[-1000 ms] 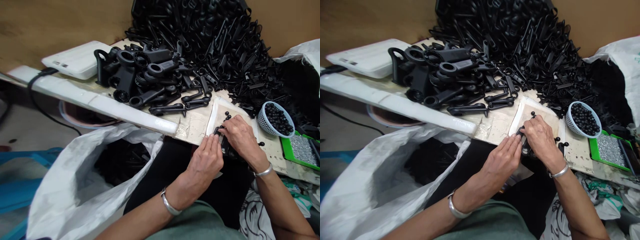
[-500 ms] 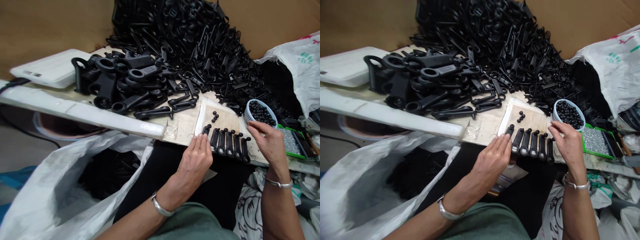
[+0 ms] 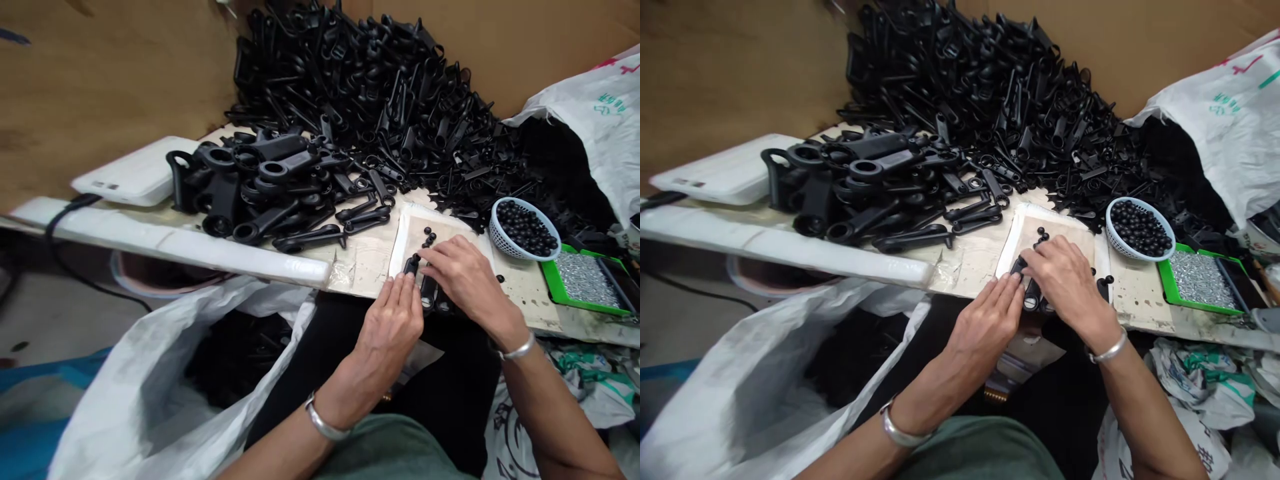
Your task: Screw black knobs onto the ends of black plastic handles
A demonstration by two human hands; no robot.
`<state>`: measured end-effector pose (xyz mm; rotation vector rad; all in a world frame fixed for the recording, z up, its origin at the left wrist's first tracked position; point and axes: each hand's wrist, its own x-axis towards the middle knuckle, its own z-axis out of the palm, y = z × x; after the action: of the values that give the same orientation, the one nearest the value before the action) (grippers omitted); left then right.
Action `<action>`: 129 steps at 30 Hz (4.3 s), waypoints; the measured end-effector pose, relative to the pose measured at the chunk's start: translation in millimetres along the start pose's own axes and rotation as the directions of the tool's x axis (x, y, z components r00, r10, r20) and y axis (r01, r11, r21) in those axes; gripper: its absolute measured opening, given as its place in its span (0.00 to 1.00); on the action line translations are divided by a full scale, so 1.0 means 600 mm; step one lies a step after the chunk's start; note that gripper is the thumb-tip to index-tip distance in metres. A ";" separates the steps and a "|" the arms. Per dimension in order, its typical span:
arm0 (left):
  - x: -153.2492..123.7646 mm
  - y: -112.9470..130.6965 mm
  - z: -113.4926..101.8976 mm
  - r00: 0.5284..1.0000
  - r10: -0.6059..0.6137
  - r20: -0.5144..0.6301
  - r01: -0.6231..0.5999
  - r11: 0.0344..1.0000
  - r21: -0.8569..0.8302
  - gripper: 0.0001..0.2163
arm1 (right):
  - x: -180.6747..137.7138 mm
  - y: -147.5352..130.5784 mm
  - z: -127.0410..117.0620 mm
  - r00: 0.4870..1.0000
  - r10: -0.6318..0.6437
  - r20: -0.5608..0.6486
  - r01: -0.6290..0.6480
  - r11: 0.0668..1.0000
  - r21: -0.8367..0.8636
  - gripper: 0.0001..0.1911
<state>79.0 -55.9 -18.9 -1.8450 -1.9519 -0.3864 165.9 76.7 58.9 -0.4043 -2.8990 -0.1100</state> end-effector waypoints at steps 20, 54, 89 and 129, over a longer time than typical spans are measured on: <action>-0.002 -0.022 0.009 0.977 0.123 -0.177 -0.122 0.992 0.016 0.21 | 0.003 0.036 -0.020 0.990 0.137 -0.034 -0.134 0.988 0.078 0.19; -0.016 0.056 -0.046 0.983 0.131 0.129 0.107 0.162 -0.981 0.09 | -0.289 0.325 -0.022 0.624 0.781 0.016 -0.769 0.618 -0.165 0.11; 0.007 0.103 -0.034 0.632 0.409 0.658 0.333 -0.910 0.247 0.24 | -0.251 -0.057 -0.012 0.872 0.458 -0.172 -0.222 0.685 0.694 0.11; -0.011 0.105 -0.014 0.643 0.288 0.709 0.369 -0.928 0.042 0.08 | -0.237 -0.073 -0.005 0.943 0.304 -0.139 -0.213 0.867 0.451 0.17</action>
<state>142.9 -60.9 -20.5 -0.0324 0.4412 1.3093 288.1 -2.7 28.8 -0.6490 -2.5310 0.4957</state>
